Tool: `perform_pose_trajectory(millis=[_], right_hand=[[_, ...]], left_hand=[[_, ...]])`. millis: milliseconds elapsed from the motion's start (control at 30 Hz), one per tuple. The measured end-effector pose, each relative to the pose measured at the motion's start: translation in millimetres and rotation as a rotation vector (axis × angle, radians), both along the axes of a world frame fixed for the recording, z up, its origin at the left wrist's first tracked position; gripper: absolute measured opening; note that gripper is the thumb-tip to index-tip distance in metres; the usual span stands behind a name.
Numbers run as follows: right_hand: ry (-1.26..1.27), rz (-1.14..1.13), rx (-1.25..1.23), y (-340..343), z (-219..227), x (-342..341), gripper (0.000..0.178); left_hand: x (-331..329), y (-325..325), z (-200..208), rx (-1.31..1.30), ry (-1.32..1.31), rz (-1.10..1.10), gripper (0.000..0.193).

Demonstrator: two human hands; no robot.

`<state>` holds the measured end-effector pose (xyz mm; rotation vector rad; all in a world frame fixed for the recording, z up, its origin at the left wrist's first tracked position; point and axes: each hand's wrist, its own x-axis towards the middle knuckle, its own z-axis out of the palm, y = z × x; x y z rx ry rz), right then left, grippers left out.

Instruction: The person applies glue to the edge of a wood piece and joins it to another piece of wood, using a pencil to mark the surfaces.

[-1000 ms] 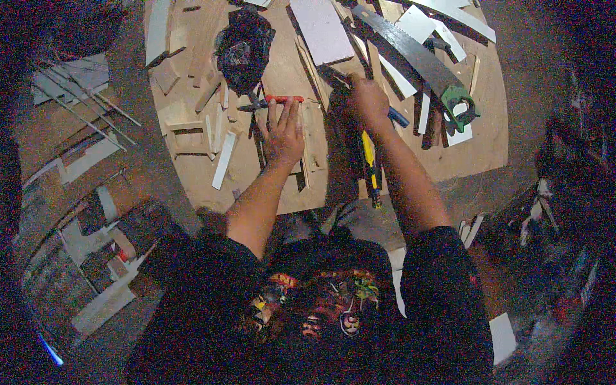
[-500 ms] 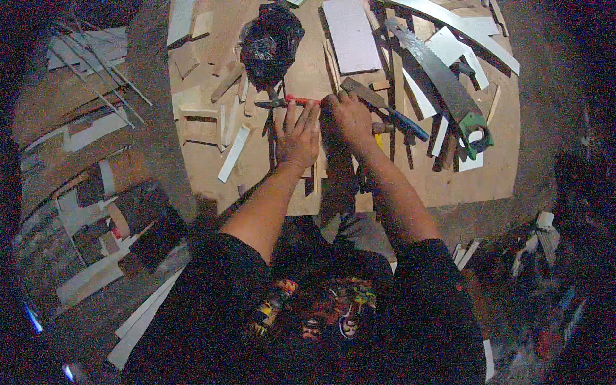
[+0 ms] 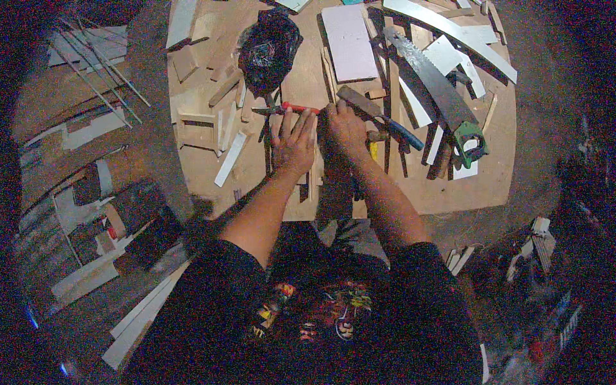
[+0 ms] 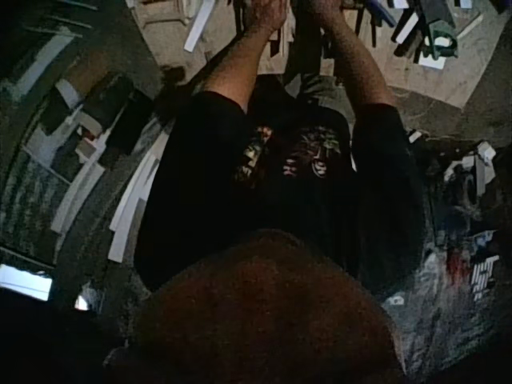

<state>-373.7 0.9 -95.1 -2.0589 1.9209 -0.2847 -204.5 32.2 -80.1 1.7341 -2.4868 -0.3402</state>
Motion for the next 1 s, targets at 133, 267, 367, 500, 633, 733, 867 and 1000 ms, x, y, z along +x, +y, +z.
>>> perform_pose_trajectory(millis=[133, 267, 367, 500, 633, 733, 867, 1000], right_hand=[[-0.039, -0.058, -0.064, 4, -7, -1, 0.023], [-0.578, -0.303, 0.115, 1, -15, -12, 0.010], [-1.319, -0.533, 0.293, 2, 5, -17, 0.010], [-1.810, -0.673, 0.465, 7, 35, -15, 0.009], [-1.584, -0.608, 0.308, 20, 6, -17, 0.009], [-1.297, -0.524, 0.219, 39, 0, -9, 0.013], [-1.298, -0.546, 0.146, 47, 8, 13, 0.015], [-0.909, -0.498, 0.031, 55, 14, 20, 0.014]], left_hand=[[-1, -1, -1, -0.062, 0.019, -0.019, 0.065], [-4, -2, -1, -0.050, 0.030, -0.016, 0.066], [2, 0, -5, -0.018, 0.028, -0.016, 0.067], [3, -1, -6, -0.078, 0.034, -0.020, 0.069], [0, -2, -3, -0.064, 0.051, -0.034, 0.069], [1, -1, -2, -0.064, 0.032, -0.024, 0.066], [1, 0, -3, -0.089, 0.012, -0.027, 0.060], [-1, -1, -6, -0.073, 0.021, -0.023, 0.060]])
